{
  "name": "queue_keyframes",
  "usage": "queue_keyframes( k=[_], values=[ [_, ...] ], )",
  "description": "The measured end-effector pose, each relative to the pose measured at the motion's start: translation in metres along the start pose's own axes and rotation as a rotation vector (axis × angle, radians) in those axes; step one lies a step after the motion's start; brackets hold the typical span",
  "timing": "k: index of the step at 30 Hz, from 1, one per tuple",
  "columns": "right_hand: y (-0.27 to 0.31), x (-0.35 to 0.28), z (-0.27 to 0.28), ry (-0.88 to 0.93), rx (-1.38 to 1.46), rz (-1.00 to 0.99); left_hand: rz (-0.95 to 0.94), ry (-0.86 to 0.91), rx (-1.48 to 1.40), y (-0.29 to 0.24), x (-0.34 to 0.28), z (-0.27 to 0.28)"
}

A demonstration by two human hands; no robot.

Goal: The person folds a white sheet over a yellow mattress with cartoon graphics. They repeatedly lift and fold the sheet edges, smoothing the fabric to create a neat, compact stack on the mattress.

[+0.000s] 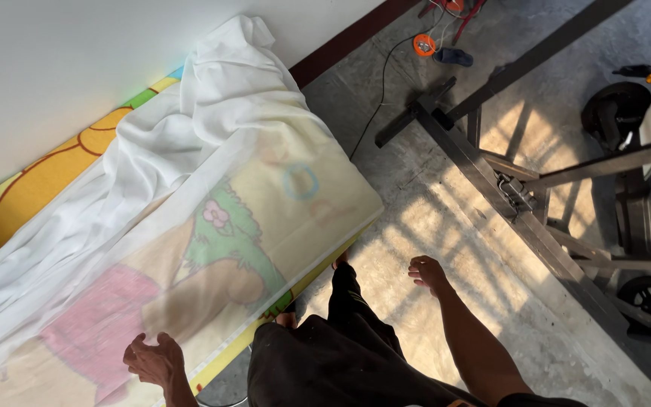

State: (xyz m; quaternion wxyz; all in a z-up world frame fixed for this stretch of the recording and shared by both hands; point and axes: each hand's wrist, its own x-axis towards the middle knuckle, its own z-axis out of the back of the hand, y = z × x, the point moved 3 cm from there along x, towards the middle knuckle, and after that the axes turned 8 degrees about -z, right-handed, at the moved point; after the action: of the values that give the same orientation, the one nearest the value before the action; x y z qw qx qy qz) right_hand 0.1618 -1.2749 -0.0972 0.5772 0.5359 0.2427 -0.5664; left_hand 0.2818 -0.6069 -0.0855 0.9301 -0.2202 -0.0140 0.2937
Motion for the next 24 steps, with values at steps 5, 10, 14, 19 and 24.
queue_keyframes(
  k=[5,10,14,19,24],
  values=[
    [0.134,0.091,0.004,0.078,-0.204,0.226,0.034,-0.063,0.036,-0.074,-0.047,-0.039],
    [0.243,0.171,-0.038,0.147,-0.398,0.371,0.160,-0.021,-0.129,-0.159,-0.023,-0.091],
    [0.311,0.228,-0.085,0.130,-0.528,0.395,0.495,0.067,-0.326,-0.188,0.013,-0.110],
    [0.393,0.262,-0.155,0.140,-0.694,0.859,0.111,-0.103,-0.292,-0.236,0.071,-0.099],
    [0.453,0.256,-0.211,0.373,-0.817,0.777,-0.178,0.088,0.098,-0.286,0.134,-0.118]
  ],
)
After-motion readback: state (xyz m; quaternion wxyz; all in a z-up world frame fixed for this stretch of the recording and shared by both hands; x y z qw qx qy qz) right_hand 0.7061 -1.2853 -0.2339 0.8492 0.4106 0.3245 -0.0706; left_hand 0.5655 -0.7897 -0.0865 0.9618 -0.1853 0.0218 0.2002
